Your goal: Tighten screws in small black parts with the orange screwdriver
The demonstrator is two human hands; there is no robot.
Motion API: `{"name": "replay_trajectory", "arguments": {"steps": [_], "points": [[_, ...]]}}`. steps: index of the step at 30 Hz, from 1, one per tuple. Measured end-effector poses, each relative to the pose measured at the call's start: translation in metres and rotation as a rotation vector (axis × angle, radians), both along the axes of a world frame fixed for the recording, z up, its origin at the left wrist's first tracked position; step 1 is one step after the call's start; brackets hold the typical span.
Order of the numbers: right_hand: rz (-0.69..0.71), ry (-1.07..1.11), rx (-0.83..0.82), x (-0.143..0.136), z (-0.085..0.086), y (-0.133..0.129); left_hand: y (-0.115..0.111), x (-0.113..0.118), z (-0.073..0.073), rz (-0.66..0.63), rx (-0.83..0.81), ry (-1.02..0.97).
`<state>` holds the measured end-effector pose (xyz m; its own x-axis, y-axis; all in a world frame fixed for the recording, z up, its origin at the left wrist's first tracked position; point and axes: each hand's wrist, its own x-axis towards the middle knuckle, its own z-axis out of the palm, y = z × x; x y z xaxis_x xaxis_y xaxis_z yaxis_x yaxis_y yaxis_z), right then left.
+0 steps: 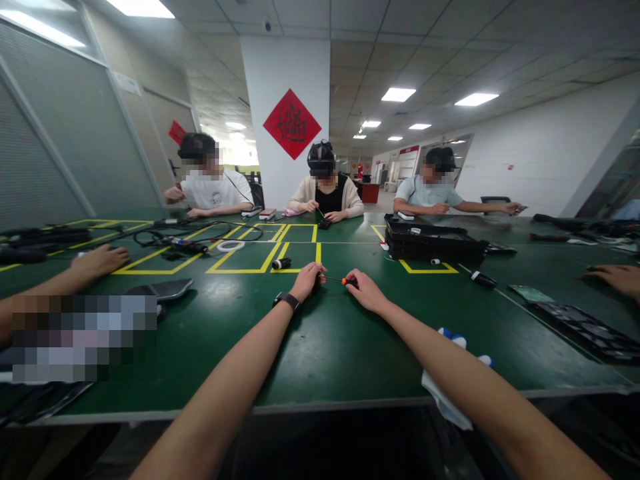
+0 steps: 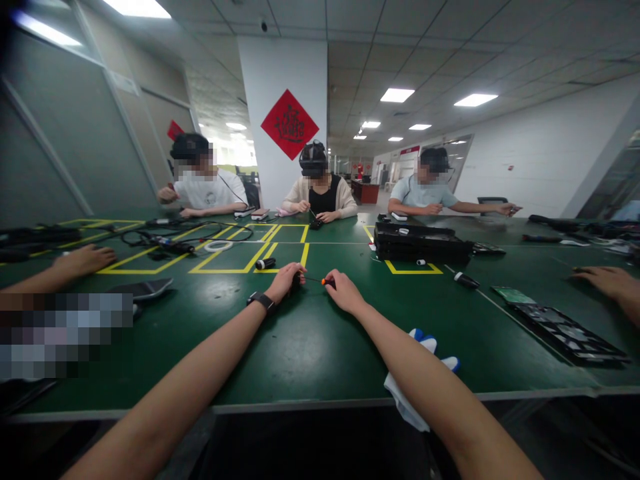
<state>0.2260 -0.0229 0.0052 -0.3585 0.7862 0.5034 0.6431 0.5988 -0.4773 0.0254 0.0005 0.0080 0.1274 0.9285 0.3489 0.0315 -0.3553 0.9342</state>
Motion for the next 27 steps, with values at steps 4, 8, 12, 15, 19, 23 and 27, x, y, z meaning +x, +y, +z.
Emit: {"name": "replay_trajectory", "arguments": {"steps": [4,8,12,15,19,23,27], "points": [[-0.014,0.000,0.018,0.0001,-0.0016,0.0015,0.0019,0.0007,-0.0016,0.006,0.020,0.001],[-0.013,-0.054,0.021,0.0003,-0.0009,0.0034,0.0047,0.0004,-0.0039,0.001,0.022,0.013],[-0.003,-0.050,0.050,0.0005,0.0005,0.0016,0.0037,0.0004,-0.0029,0.015,0.012,0.007],[0.010,-0.031,0.049,0.0004,0.0013,0.0005,0.0014,0.0012,-0.0006,0.019,0.002,0.006],[0.021,-0.026,0.008,0.0007,0.0021,0.0026,0.0002,0.0020,0.0005,0.028,0.000,0.015],[0.026,-0.022,0.004,0.0016,0.0017,0.0035,0.0003,0.0013,-0.0003,0.014,-0.012,0.005],[0.024,0.003,0.005,0.0013,0.0006,0.0016,0.0002,0.0010,-0.0008,0.002,-0.017,-0.010]]}}
